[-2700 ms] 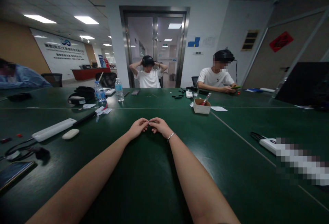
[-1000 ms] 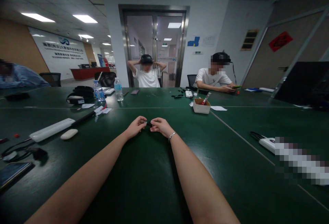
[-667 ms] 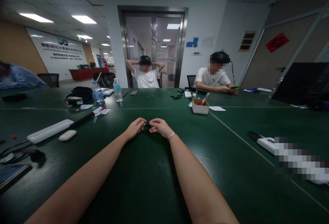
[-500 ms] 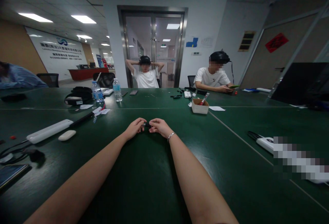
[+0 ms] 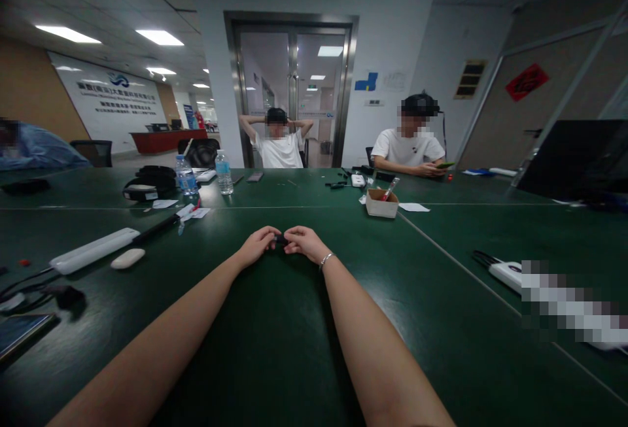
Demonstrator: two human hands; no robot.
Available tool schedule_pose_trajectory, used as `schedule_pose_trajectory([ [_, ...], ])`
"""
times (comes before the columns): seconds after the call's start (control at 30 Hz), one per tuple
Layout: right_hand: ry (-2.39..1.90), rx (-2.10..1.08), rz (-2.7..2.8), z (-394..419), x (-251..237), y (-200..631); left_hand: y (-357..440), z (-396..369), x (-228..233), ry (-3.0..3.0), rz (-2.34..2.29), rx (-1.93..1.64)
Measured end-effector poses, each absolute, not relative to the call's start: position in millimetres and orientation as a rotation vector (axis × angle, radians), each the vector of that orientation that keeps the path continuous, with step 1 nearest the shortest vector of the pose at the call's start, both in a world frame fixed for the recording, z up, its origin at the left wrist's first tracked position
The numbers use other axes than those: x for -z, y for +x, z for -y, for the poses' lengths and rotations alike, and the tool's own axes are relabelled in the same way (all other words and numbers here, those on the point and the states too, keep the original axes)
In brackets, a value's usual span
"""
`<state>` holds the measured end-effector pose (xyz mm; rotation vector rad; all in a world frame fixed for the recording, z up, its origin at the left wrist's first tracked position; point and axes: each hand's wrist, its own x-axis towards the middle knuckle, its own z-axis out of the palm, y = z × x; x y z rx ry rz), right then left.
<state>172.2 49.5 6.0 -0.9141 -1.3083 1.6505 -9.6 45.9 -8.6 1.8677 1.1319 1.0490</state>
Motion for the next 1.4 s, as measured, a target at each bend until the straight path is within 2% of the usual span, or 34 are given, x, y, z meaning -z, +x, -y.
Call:
schedule_pose_trajectory([
  [1.4,-0.925,-1.648,1.32,-50.8,-5.1,173.1,-8.4,-45.5,8.8,1.852,-1.153,-1.018],
])
